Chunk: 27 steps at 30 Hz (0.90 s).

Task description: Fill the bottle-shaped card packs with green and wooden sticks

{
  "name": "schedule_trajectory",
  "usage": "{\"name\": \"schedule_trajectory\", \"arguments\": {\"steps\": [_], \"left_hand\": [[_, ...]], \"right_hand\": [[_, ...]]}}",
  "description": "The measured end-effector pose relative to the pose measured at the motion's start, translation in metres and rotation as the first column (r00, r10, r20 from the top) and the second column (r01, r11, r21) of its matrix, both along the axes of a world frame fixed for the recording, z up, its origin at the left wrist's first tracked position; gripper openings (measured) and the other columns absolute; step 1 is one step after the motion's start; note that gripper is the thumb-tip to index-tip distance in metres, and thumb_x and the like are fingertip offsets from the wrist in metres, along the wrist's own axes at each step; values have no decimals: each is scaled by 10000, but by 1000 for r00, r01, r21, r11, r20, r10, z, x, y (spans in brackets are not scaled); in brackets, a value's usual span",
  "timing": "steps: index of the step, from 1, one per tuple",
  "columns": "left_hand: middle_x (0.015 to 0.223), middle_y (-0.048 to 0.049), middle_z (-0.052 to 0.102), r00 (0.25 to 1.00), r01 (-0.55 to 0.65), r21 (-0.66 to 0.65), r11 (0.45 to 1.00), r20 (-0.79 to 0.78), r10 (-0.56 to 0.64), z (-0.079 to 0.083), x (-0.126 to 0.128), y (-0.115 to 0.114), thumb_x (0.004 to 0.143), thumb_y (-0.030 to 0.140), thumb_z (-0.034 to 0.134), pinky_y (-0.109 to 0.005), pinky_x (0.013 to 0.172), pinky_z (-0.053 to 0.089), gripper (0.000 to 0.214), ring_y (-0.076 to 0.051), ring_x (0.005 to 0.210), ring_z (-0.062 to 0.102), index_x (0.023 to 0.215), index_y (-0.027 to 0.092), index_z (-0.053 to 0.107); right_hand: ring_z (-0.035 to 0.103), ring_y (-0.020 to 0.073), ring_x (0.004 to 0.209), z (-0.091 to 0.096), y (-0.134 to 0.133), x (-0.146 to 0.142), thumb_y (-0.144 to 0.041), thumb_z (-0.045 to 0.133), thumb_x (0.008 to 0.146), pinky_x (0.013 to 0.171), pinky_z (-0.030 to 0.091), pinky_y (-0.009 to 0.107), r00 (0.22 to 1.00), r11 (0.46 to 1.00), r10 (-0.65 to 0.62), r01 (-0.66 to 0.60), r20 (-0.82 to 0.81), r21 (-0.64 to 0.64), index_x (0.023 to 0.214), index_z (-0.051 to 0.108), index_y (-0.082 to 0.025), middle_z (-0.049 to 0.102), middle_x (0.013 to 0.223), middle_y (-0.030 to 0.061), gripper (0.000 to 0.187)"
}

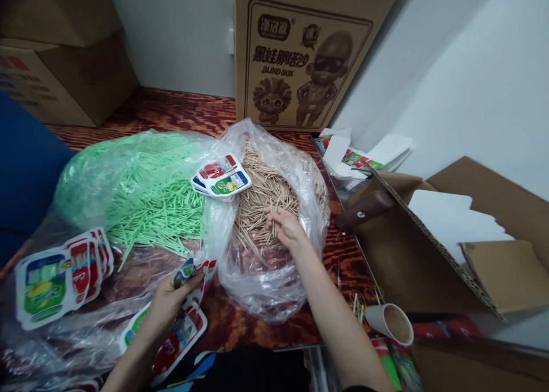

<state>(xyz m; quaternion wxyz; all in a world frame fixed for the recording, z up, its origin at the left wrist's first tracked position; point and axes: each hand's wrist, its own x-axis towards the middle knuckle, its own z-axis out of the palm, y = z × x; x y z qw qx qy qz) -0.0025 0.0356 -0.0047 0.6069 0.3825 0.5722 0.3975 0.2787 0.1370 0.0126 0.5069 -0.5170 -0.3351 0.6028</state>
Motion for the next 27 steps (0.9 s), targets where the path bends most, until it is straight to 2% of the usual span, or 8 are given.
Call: {"name": "schedule_trajectory", "arguments": {"steps": [2, 4, 7, 11, 16, 20, 27], "left_hand": [[615, 12, 615, 1000, 13, -14, 1000, 21, -13, -3, 1, -1, 642, 441, 757, -223, 521, 411, 322, -130, 547, 511, 696, 148, 635], [631, 11, 619, 999, 21, -29, 999, 34, -20, -5, 2, -1, 658, 436, 745, -224, 527, 412, 314, -130, 555, 514, 710, 148, 631], [620, 22, 607, 999, 29, -44, 999, 34, -27, -6, 4, -1, 664, 414, 748, -222, 538, 410, 295, -123, 552, 505, 706, 150, 622], [619, 29, 604, 999, 26, -47, 999, 49, -24, -3, 5, -1, 658, 397, 756, -220, 535, 406, 282, -118, 543, 497, 693, 156, 615], [634, 26, 628, 999, 1, -39, 999, 32, 1, -1, 7, -2, 640, 398, 764, -231, 552, 417, 279, -132, 558, 526, 709, 159, 637], [573, 36, 596, 1000, 3, -40, 999, 28, -2, 1, 10, -1, 625, 404, 775, -229, 531, 406, 291, -127, 528, 504, 680, 160, 627], [616, 33, 617, 999, 15, -36, 999, 29, -14, 1, 11, 0, 639, 405, 769, -227, 539, 412, 288, -120, 534, 503, 720, 155, 651]], "right_hand": [[506, 98, 532, -7, -14, -11, -286, 647, 733, 581, 464, 257, 993, 990, -115, 116, -13, 84, 814, 561, -189, 525, 625, -48, 153], [548, 116, 612, -19, -29, -26, -292, 609, 772, 659, 477, 271, 971, 956, -228, 208, 75, 207, 833, 532, -205, 553, 682, -40, 132], [581, 147, 748, -42, -50, -47, -294, 529, 833, 802, 469, 318, 926, 927, -289, 207, 242, 314, 863, 503, -214, 583, 758, -20, 90], [590, 167, 851, -64, -63, -59, -280, 478, 857, 930, 413, 369, 894, 924, -308, 200, 326, 326, 905, 504, -213, 603, 772, -10, 86], [613, 177, 845, -55, -64, -55, -273, 489, 852, 889, 443, 355, 933, 943, -227, 139, 280, 302, 879, 544, -206, 633, 783, 10, 92], [598, 190, 957, -46, -71, -53, -252, 489, 854, 915, 419, 348, 886, 938, -224, 83, 405, 337, 866, 596, -197, 648, 912, 38, 120], [596, 179, 887, -59, -75, -57, -239, 451, 877, 859, 426, 311, 845, 935, -224, 45, 486, 353, 854, 599, -191, 637, 850, 29, 157]]}}
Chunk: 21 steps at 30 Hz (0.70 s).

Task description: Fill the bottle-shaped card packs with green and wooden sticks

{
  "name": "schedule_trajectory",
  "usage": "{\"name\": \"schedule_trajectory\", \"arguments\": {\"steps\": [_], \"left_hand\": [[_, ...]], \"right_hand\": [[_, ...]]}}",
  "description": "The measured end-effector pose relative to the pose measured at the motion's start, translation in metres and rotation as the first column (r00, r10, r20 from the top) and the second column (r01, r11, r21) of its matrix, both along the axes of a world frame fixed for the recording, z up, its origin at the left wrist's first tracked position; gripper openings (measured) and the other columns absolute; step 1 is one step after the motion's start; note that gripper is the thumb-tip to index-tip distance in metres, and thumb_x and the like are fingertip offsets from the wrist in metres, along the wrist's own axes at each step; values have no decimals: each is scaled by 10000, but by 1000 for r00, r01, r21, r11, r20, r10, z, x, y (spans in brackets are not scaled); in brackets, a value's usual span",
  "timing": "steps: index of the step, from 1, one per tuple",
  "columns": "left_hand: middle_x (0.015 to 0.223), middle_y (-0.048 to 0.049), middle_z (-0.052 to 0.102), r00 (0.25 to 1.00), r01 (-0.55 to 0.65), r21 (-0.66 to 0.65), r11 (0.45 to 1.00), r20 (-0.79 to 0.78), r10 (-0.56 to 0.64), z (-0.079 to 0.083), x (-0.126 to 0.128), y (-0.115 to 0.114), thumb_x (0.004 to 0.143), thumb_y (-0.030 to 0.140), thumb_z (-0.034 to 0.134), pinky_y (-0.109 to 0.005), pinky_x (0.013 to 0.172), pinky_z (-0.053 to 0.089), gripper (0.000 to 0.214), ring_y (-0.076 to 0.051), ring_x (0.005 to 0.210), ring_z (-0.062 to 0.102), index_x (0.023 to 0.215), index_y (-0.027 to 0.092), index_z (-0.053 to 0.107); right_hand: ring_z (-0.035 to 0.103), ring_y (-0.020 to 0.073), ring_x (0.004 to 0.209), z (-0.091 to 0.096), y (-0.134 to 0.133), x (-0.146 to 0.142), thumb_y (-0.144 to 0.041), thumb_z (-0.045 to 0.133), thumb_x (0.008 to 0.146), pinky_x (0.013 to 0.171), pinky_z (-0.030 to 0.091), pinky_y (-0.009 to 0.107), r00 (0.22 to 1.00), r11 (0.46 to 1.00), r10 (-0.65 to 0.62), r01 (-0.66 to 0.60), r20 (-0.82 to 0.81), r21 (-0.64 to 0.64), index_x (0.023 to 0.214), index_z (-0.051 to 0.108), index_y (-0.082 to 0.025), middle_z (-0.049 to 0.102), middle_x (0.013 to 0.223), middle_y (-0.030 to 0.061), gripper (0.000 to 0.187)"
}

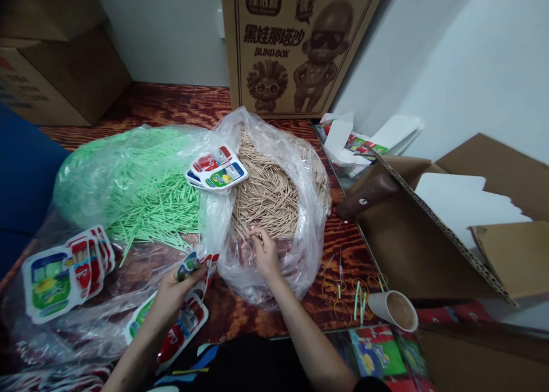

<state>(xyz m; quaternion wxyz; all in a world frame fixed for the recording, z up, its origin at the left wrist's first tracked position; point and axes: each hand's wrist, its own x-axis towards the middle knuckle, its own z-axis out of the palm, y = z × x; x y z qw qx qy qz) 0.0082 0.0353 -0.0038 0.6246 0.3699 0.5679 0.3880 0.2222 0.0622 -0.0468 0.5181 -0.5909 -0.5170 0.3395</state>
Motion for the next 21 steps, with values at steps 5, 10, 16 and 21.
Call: {"name": "schedule_trajectory", "arguments": {"steps": [5, 10, 16, 21], "left_hand": [[612, 39, 612, 1000, -10, -3, 1000, -19, 10, 1, -2, 0, 636, 381, 770, -223, 540, 410, 258, -121, 544, 504, 685, 162, 644], [610, 37, 617, 1000, -12, -22, 1000, -9, 12, -3, -3, -3, 648, 386, 763, -228, 558, 427, 263, -122, 546, 518, 718, 157, 653], [632, 28, 622, 1000, 3, -23, 1000, -20, -3, -3, -3, -2, 642, 371, 764, -230, 559, 428, 260, -128, 567, 523, 722, 149, 655], [655, 27, 633, 999, 24, -4, 1000, -32, -24, -4, -1, 0, 667, 380, 749, -229, 585, 432, 247, -132, 594, 532, 724, 157, 658]], "right_hand": [[608, 184, 863, -3, 0, 1, -261, 472, 871, 826, 440, 306, 1000, 1000, 26, -26, 8, -2, 844, 612, -194, 653, 834, 29, 157], [615, 192, 856, -4, 0, 1, -274, 465, 868, 825, 451, 322, 1000, 999, 25, -25, 16, -22, 860, 618, -200, 665, 836, 36, 170], [614, 190, 862, 1, -1, 0, -261, 466, 870, 813, 451, 311, 1000, 1000, 23, -23, 17, -14, 847, 620, -193, 665, 831, 35, 170], [609, 188, 869, 0, -1, 0, -257, 468, 878, 809, 441, 302, 1000, 1000, 24, -24, 13, -8, 847, 615, -195, 659, 819, 31, 162]]}}
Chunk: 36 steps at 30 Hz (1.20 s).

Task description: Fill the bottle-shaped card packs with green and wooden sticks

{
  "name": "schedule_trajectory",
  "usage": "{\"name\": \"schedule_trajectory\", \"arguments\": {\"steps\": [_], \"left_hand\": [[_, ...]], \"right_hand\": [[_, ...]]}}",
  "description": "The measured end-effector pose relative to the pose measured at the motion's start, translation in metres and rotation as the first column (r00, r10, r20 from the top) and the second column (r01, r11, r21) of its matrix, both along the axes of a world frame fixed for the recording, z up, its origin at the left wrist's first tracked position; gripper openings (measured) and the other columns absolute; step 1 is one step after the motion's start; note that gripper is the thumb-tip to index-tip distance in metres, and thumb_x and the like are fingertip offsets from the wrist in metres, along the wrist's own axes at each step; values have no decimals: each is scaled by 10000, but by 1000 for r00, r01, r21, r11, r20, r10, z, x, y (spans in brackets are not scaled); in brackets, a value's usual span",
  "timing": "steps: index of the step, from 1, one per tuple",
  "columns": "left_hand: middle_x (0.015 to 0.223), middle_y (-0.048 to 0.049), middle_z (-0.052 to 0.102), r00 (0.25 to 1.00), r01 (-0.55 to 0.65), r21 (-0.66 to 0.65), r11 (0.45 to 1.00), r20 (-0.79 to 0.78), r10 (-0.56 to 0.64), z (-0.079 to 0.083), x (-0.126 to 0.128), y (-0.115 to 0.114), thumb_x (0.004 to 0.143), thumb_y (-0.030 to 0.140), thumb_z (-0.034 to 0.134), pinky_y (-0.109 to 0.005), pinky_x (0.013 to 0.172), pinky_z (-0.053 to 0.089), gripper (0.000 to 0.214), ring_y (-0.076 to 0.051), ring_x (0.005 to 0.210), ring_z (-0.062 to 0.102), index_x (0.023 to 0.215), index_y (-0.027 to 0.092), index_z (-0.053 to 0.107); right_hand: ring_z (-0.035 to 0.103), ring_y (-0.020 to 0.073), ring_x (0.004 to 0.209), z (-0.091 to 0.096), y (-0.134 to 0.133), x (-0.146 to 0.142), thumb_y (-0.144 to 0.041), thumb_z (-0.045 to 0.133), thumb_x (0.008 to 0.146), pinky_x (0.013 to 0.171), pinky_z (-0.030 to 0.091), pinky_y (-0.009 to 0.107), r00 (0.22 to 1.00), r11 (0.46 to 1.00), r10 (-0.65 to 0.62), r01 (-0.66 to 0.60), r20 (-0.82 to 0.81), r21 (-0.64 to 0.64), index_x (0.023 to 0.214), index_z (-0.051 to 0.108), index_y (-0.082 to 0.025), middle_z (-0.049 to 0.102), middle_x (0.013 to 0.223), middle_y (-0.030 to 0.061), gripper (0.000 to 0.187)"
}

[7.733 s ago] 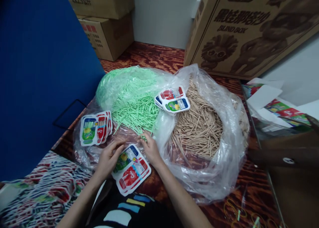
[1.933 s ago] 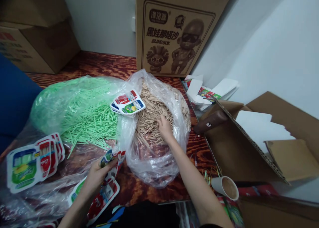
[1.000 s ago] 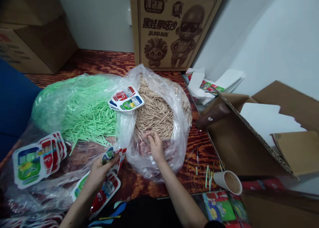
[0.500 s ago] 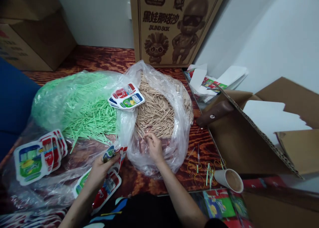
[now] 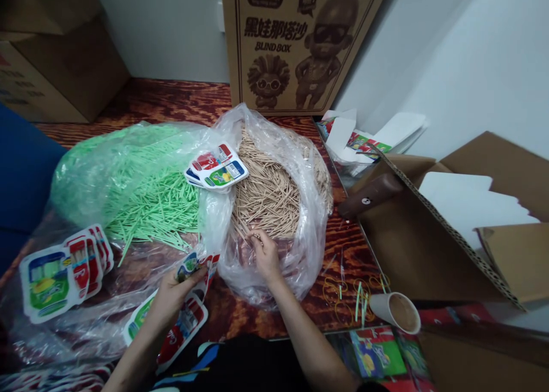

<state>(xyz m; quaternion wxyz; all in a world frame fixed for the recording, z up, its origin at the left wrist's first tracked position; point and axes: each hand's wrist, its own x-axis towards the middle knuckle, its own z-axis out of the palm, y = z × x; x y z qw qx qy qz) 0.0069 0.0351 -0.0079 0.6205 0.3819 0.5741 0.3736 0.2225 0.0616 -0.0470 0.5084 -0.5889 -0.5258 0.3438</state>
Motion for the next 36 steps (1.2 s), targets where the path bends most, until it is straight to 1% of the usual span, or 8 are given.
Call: {"name": "schedule_trajectory", "arguments": {"steps": [6, 11, 17, 21, 27, 31, 33, 36], "left_hand": [[684, 15, 644, 1000, 15, -6, 1000, -7, -16, -1, 1, 0, 669, 379, 741, -236, 594, 428, 252, -143, 612, 533, 758, 159, 657], [631, 27, 588, 999, 9, -7, 1000, -51, -9, 0, 2, 0, 661, 410, 735, -233, 584, 409, 285, -132, 593, 498, 704, 150, 627], [605, 53, 539, 1000, 12, 15, 1000, -15, -12, 0, 4, 0, 663, 403, 734, -215, 561, 386, 279, -104, 555, 447, 691, 161, 598], [579, 53, 516, 999, 31, 23, 999, -41, -30, -1, 4, -1, 694, 396, 716, -211, 547, 370, 279, -100, 548, 432, 668, 157, 577], [667, 31, 606, 998, 60, 53, 997, -38, -58, -7, 2, -1, 712, 371, 709, -221, 609, 417, 228, -121, 610, 509, 739, 160, 630], [730, 18, 659, 997, 63, 69, 996, -41, -60, -8, 3, -1, 720, 368, 705, -223, 632, 442, 214, -133, 644, 556, 751, 165, 643], [717, 19, 664, 997, 64, 79, 995, -50, -60, -7, 4, -2, 717, 371, 708, -221, 618, 447, 217, -131, 625, 561, 731, 165, 640], [640, 29, 645, 996, 68, 63, 996, -59, -64, -4, 6, -2, 715, 387, 707, -220, 578, 446, 231, -122, 554, 545, 716, 167, 637]], "right_hand": [[613, 179, 832, -5, 0, 1, -261, 471, 887, 801, 443, 298, 1000, 1000, 4, -4, -15, 0, 864, 618, -194, 658, 823, 23, 163], [609, 178, 844, -6, 0, 1, -247, 477, 882, 802, 438, 286, 1000, 1000, 4, -4, -8, 8, 864, 621, -195, 657, 826, 23, 155], [612, 182, 842, -6, -1, -1, -250, 481, 884, 804, 440, 288, 1000, 1000, -9, 9, -14, -3, 874, 620, -200, 658, 828, 24, 148], [610, 182, 840, -7, -1, 0, -253, 470, 891, 805, 441, 289, 1000, 1000, -1, 1, -6, 0, 867, 613, -205, 656, 827, 22, 153], [603, 186, 852, -7, -1, 0, -268, 467, 896, 808, 438, 289, 1000, 1000, 1, 0, 9, -3, 859, 613, -203, 650, 823, 26, 165], [606, 187, 854, -7, -1, -1, -272, 472, 895, 809, 438, 289, 1000, 1000, 3, -3, 1, -8, 862, 612, -207, 654, 831, 25, 158], [609, 186, 846, -6, -1, -1, -273, 474, 894, 806, 439, 289, 1000, 1000, 2, -2, 0, -12, 860, 612, -208, 656, 831, 23, 156], [613, 190, 841, -7, -1, -1, -280, 474, 895, 803, 442, 294, 1000, 1000, -3, 3, 2, -12, 860, 613, -209, 660, 830, 24, 160]]}}
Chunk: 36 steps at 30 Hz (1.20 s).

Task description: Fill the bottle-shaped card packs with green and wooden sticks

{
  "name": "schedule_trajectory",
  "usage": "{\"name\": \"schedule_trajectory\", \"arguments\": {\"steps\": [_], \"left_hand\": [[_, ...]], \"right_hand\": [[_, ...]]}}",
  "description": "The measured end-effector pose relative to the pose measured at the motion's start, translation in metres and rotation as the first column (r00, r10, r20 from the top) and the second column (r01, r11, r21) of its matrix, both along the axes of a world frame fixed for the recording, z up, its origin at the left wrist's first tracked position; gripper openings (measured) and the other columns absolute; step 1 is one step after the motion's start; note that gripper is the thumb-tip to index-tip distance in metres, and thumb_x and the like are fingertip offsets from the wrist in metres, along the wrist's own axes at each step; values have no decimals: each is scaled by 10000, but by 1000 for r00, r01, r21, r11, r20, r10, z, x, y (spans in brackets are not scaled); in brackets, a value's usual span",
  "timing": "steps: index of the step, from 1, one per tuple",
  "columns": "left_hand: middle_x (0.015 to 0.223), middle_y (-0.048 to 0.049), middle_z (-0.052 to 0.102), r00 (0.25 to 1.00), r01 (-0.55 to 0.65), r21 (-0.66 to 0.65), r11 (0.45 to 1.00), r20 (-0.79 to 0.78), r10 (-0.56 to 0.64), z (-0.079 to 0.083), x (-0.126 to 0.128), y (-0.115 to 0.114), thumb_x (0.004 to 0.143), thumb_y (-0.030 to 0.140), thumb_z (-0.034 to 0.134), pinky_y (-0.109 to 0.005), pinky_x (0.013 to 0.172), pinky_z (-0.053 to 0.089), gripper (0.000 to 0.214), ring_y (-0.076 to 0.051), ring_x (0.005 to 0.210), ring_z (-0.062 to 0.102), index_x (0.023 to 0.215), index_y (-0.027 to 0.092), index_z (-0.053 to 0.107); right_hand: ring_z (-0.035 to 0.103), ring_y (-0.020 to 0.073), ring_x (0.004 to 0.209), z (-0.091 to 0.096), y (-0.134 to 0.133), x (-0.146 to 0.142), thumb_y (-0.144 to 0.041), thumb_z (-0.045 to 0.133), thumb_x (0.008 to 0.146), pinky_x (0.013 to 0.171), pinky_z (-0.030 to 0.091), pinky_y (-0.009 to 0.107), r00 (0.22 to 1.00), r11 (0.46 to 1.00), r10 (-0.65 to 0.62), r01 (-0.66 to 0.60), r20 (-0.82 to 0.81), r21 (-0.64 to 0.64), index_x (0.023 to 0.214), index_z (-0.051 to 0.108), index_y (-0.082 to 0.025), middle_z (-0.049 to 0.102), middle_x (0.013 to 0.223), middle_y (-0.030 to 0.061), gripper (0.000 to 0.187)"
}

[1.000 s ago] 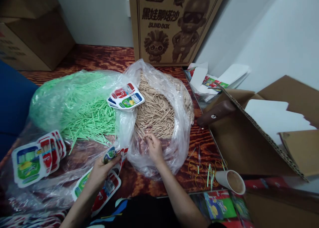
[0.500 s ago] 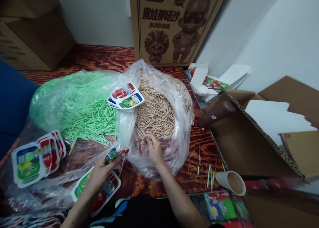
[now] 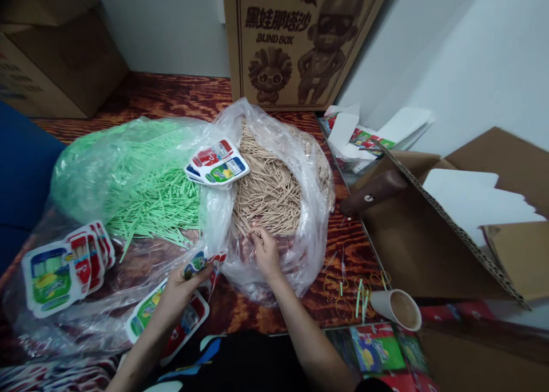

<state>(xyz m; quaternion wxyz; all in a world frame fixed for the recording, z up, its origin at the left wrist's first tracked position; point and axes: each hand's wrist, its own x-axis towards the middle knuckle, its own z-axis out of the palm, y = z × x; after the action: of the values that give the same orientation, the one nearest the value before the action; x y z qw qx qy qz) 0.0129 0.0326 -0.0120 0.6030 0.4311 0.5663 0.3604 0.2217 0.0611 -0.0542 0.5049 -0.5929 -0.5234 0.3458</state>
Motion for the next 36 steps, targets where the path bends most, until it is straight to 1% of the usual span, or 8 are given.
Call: {"name": "schedule_trajectory", "arguments": {"steps": [7, 13, 18, 20, 22, 26, 30, 36], "left_hand": [[636, 19, 652, 1000, -9, -8, 1000, 13, 9, 2, 2, -2, 695, 405, 718, -229, 561, 453, 254, -140, 554, 566, 739, 163, 653], [572, 43, 623, 1000, -20, -19, 1000, 8, 21, 8, 2, -3, 697, 389, 717, -214, 528, 425, 226, -126, 516, 547, 690, 178, 637], [592, 29, 622, 1000, -26, 17, 1000, 10, 26, 9, -1, -1, 699, 382, 717, -232, 598, 451, 233, -165, 634, 593, 659, 176, 614], [604, 25, 627, 1000, -22, 12, 1000, 17, 22, 9, -1, 0, 703, 387, 716, -236, 611, 455, 242, -170, 651, 596, 657, 176, 605], [637, 16, 646, 1000, -4, 8, 1000, 25, 4, 8, 0, -1, 708, 392, 713, -239, 627, 458, 243, -172, 664, 598, 676, 172, 616], [718, 4, 685, 999, -15, 16, 1000, 36, 14, 7, 0, -4, 699, 410, 716, -238, 625, 458, 254, -171, 668, 601, 749, 168, 661], [710, 14, 688, 999, -31, 12, 999, 30, 31, 6, -5, -7, 701, 406, 715, -234, 619, 455, 249, -160, 642, 597, 743, 165, 670], [685, 19, 682, 999, -42, 28, 999, 22, 42, 11, -9, -9, 696, 379, 721, -241, 660, 464, 215, -164, 657, 604, 696, 173, 662]], "right_hand": [[611, 187, 836, -2, -1, 0, -272, 475, 892, 797, 444, 294, 1000, 1000, 5, -4, -13, 11, 860, 615, -209, 652, 829, 25, 157], [608, 182, 822, 8, 1, 1, -286, 479, 880, 795, 448, 298, 998, 1000, -25, 25, -52, -5, 841, 597, -209, 647, 783, 15, 146], [536, 132, 579, 27, 15, 22, -333, 485, 850, 579, 424, 245, 977, 989, -106, 85, -187, -118, 867, 523, -218, 563, 670, -39, 122], [487, 124, 523, 33, 24, 30, -322, 459, 848, 533, 386, 242, 994, 988, -41, 25, -105, -153, 855, 516, -216, 548, 660, -42, 121], [458, 131, 534, 36, 33, 33, -287, 446, 842, 548, 365, 252, 997, 988, 37, -26, 68, -150, 786, 504, -215, 525, 643, -37, 108], [442, 163, 639, 33, 48, 28, -235, 460, 832, 611, 346, 273, 917, 994, 105, -88, 385, -62, 648, 403, -226, 473, 658, -16, 193], [442, 165, 646, 28, 58, 21, -197, 432, 850, 622, 345, 274, 865, 981, 193, -175, 463, -82, 649, 381, -229, 472, 680, -9, 210], [443, 156, 638, 30, 59, 16, -152, 481, 803, 622, 337, 269, 830, 963, 269, -218, 489, -160, 652, 410, -223, 481, 664, -20, 182]]}}
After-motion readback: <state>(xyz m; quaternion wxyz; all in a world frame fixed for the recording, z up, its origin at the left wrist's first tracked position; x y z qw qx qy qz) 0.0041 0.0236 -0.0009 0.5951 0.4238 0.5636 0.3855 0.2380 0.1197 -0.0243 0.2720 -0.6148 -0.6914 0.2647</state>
